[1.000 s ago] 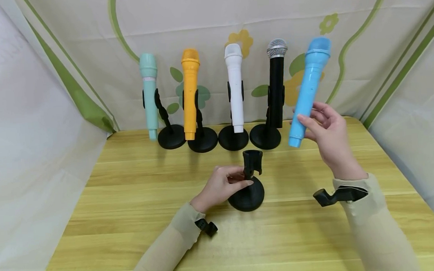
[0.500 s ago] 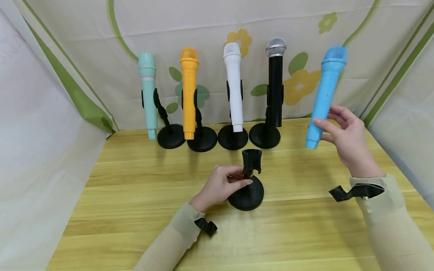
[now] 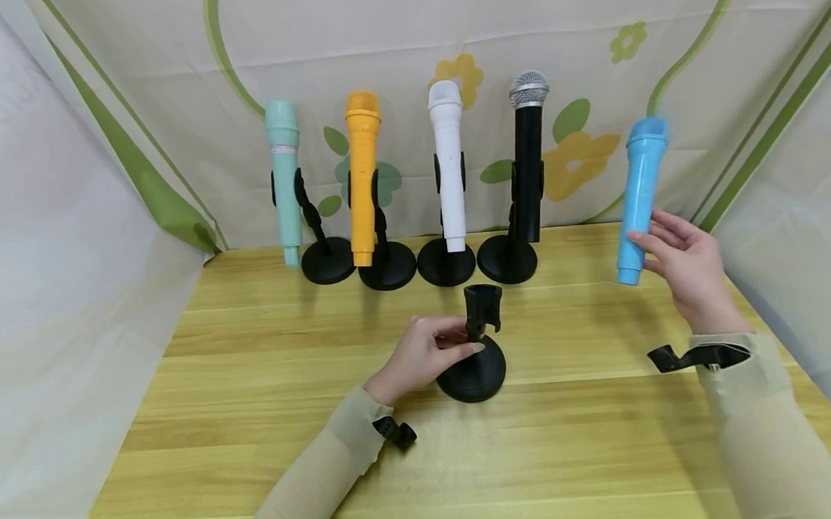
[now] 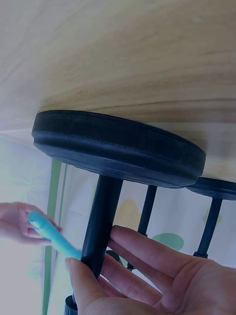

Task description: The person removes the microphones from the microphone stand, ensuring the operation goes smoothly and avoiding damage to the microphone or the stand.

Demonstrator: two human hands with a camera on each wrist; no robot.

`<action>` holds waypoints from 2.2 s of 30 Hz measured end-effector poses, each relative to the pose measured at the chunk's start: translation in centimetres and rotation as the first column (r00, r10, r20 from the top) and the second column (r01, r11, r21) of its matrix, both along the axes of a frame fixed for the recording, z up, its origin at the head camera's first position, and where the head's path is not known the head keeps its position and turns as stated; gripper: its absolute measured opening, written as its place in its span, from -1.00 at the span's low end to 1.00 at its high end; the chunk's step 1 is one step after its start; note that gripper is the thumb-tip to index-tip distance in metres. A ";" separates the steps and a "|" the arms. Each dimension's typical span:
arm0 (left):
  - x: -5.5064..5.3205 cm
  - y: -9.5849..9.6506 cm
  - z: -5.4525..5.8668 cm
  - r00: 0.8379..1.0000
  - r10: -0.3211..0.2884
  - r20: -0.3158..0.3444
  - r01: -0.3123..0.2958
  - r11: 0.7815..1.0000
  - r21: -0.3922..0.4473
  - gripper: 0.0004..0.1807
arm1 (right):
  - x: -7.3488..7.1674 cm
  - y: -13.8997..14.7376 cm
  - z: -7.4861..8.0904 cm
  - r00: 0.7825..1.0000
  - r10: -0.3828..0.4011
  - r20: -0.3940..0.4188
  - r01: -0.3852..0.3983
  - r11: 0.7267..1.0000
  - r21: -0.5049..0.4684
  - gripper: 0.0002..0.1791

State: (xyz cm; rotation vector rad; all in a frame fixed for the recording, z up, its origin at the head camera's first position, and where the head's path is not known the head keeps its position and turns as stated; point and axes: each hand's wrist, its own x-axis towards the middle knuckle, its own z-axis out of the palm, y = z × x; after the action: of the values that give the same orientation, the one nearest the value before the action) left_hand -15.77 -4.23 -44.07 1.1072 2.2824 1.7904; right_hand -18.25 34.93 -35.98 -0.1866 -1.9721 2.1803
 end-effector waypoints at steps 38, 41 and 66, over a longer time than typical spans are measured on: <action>0.0 0.1 0.1 1.000 -0.007 0.000 0.007 1.000 0.011 -0.75 | 0.1 9.4 -8.8 0.897 -0.152 0.416 0.009 0.945 0.326 -0.08; 0.0 0.1 0.0 1.000 -0.006 0.000 0.006 1.000 0.011 -0.74 | 0.0 9.5 -8.9 0.891 -0.182 0.416 0.066 0.959 0.276 -0.11; 0.0 0.1 0.0 1.000 -0.020 0.006 0.020 1.000 0.019 -0.75 | 0.4 10.1 -9.7 0.787 -0.429 0.443 0.218 0.866 0.451 -0.14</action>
State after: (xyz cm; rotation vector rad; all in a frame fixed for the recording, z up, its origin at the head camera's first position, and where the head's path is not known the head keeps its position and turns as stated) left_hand -15.79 -4.13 -44.07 1.1220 2.2476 1.8086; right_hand -17.89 45.07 -45.66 -1.0945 -2.3594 1.5855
